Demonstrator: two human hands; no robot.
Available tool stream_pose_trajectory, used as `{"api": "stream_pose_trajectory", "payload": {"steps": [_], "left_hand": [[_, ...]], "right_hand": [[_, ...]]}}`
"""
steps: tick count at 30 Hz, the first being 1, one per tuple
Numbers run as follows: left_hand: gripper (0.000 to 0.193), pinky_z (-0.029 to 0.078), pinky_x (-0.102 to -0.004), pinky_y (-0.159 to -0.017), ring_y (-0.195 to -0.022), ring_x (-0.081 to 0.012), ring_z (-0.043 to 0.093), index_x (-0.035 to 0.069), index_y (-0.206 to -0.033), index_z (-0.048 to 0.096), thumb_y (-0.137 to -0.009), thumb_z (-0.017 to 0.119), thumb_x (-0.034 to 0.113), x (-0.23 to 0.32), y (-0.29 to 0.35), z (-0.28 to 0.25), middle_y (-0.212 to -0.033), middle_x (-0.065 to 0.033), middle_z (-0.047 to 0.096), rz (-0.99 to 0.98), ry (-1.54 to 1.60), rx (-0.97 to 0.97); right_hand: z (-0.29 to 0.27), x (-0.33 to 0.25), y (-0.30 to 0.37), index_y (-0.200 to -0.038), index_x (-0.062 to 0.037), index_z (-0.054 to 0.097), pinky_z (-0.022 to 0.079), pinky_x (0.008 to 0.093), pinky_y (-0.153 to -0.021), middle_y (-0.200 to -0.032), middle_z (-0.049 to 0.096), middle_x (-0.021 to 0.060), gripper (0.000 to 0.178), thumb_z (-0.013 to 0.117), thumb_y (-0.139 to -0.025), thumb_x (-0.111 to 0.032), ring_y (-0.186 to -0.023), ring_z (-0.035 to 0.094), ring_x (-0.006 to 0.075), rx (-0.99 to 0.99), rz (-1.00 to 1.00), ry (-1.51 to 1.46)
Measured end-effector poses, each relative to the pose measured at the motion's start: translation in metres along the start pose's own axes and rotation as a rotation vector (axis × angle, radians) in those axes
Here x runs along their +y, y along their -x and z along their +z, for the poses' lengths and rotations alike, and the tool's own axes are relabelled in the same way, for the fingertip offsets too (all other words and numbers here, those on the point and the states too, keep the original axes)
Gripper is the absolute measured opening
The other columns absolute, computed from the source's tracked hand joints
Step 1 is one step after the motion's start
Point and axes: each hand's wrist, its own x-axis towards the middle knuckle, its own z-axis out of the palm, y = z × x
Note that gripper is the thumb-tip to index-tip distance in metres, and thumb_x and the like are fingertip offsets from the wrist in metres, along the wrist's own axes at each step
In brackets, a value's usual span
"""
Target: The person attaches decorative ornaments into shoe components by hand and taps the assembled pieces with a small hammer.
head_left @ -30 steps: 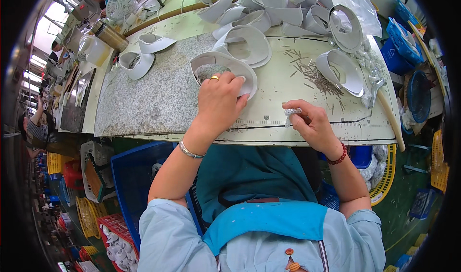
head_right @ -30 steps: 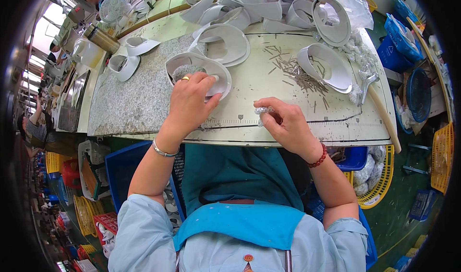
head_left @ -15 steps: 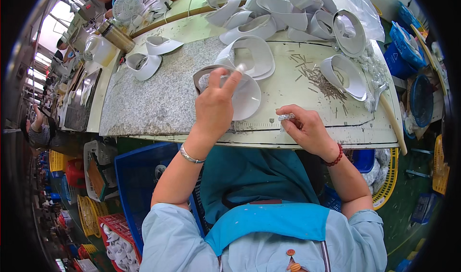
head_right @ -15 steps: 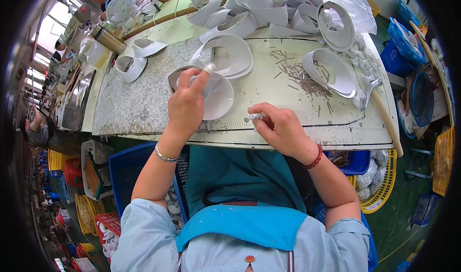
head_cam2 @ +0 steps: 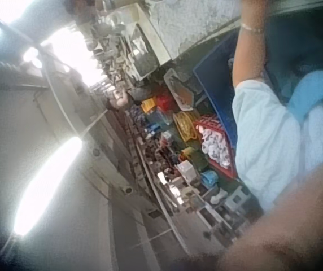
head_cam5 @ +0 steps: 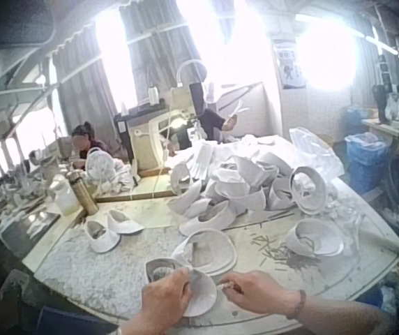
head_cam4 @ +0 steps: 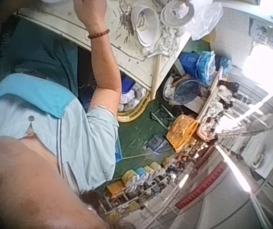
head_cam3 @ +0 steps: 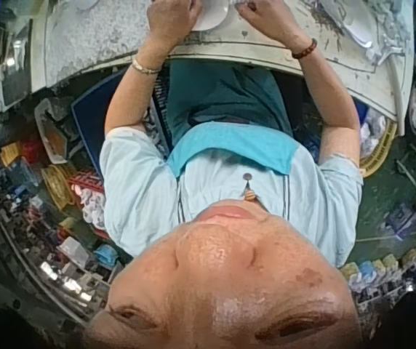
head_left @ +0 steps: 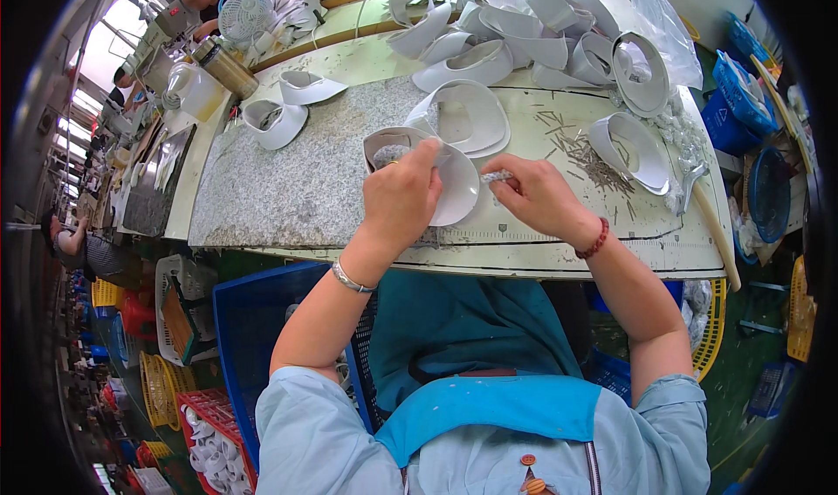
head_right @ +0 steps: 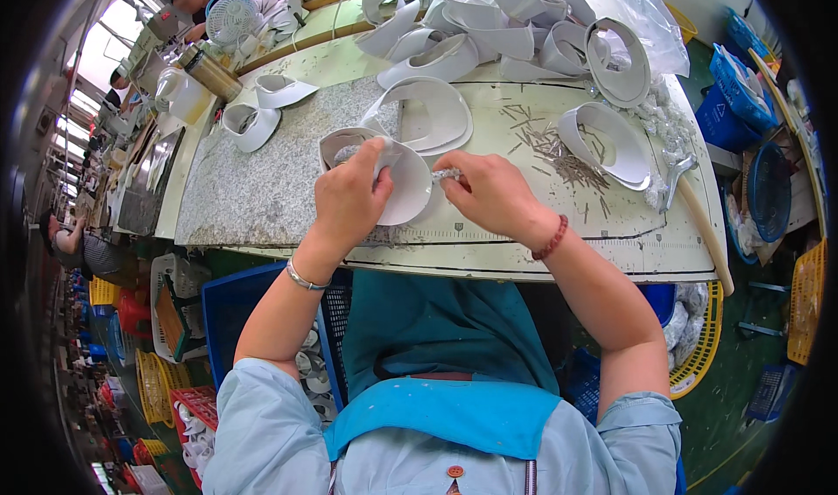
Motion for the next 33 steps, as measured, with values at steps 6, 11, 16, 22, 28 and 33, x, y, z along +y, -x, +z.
{"api": "stream_pose_trajectory", "payload": {"steps": [6, 11, 16, 22, 28, 33], "left_hand": [[0.031, 0.047, -0.0377, -0.056, -0.060, -0.0277, 0.060, 0.003, -0.105, 0.065, -0.075, 0.064, 0.001, -0.006, 0.002, -0.006, -0.075, -0.0097, 0.063, 0.290, 0.043, -0.045], [0.033, 0.048, -0.0365, -0.062, -0.062, -0.0267, 0.059, 0.002, -0.104, 0.065, -0.071, 0.062, -0.001, -0.020, 0.010, -0.011, -0.075, -0.0090, 0.061, 0.349, 0.150, 0.008], [0.034, 0.047, -0.0365, -0.062, -0.060, -0.0265, 0.058, 0.001, -0.104, 0.065, -0.071, 0.062, -0.007, -0.028, 0.016, -0.013, -0.075, -0.0089, 0.063, 0.382, 0.286, 0.017], [0.029, 0.047, -0.0348, -0.061, -0.053, -0.0249, 0.055, 0.002, -0.095, 0.066, -0.067, 0.062, -0.005, -0.024, 0.032, -0.035, -0.064, -0.0069, 0.059, 0.289, 0.349, 0.005], [0.039, 0.048, -0.0392, -0.084, -0.091, -0.0245, 0.063, 0.007, -0.106, 0.064, -0.068, 0.067, 0.006, -0.016, 0.044, -0.054, -0.097, -0.0077, 0.063, 0.257, -0.059, -0.099], [0.019, 0.036, -0.0463, -0.104, -0.117, -0.0300, 0.055, 0.011, -0.096, 0.063, -0.078, 0.061, 0.007, -0.012, 0.033, -0.045, -0.117, -0.0097, 0.059, 0.474, -0.299, -0.087]], "right_hand": [[0.020, 0.022, -0.033, -0.109, -0.0002, 0.068, 0.049, 0.0354, -0.063, -0.070, 0.065, 0.0151, 0.026, 0.059, -0.086, -0.010, -0.060, 0.061, 0.0220, 0.028, -0.036, 0.058], [0.015, 0.014, -0.054, -0.111, 0.0024, 0.068, 0.048, 0.0332, -0.062, -0.073, 0.066, 0.0117, 0.029, 0.059, -0.087, -0.010, -0.061, 0.059, 0.0161, 0.039, 0.076, -0.080], [0.017, 0.014, -0.066, -0.111, 0.0039, 0.069, 0.048, 0.0309, -0.060, -0.074, 0.066, 0.0093, 0.029, 0.060, -0.088, -0.010, -0.062, 0.056, 0.0123, 0.059, 0.144, -0.072], [0.025, 0.023, -0.082, -0.107, 0.0024, 0.071, 0.051, 0.0368, -0.066, -0.072, 0.067, 0.0170, 0.030, 0.061, -0.084, -0.015, -0.063, 0.062, 0.0236, 0.089, 0.181, -0.116], [0.026, 0.022, -0.095, -0.105, 0.0026, 0.071, 0.050, 0.0371, -0.064, -0.071, 0.067, 0.0169, 0.030, 0.062, -0.084, -0.016, -0.060, 0.060, 0.0219, 0.085, 0.073, -0.131], [0.012, 0.024, -0.064, -0.100, 0.0043, 0.070, 0.043, 0.0306, -0.056, -0.067, 0.062, 0.0075, 0.027, 0.064, -0.085, -0.016, -0.060, 0.053, 0.0107, 0.050, 0.091, -0.136]]}}
